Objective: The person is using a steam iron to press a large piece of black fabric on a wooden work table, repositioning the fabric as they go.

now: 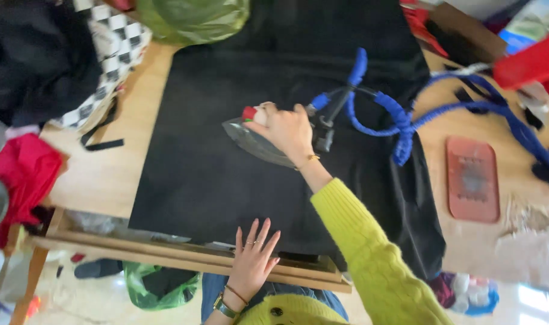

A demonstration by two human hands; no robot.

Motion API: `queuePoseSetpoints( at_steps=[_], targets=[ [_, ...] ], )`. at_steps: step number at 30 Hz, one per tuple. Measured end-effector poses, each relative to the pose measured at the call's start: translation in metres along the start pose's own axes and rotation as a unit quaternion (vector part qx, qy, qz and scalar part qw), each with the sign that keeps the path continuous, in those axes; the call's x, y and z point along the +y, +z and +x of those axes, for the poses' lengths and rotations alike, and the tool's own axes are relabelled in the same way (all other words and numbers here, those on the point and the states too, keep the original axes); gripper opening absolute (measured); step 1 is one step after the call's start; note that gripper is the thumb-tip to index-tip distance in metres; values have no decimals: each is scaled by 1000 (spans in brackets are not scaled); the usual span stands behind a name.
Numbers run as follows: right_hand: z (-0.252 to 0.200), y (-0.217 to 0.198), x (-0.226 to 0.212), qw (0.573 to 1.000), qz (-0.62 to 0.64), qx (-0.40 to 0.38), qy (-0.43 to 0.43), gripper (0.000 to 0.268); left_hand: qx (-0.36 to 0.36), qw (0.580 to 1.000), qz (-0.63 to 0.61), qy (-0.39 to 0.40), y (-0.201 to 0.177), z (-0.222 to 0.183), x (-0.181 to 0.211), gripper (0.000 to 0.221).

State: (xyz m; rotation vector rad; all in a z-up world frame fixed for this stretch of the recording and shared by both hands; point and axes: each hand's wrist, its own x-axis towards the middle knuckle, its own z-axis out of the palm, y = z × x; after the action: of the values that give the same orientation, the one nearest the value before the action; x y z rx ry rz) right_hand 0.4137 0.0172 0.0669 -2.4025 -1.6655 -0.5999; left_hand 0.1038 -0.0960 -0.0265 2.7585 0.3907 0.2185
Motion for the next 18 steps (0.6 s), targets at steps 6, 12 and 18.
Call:
queuePoseSetpoints(
  at_steps=[6,12,18],
  targets=[
    [23,10,12,999,-10,-45,-19,63,33,999,5,-38,-3,-9,15,67],
    [59,22,29,994,-14,-106,-31,67,18,996,-30,-79,2,-19,24,62],
    [66,14,27,990,38,-134,16,70,-14,993,-58,-99,-1,-32,34,57]
  ],
)
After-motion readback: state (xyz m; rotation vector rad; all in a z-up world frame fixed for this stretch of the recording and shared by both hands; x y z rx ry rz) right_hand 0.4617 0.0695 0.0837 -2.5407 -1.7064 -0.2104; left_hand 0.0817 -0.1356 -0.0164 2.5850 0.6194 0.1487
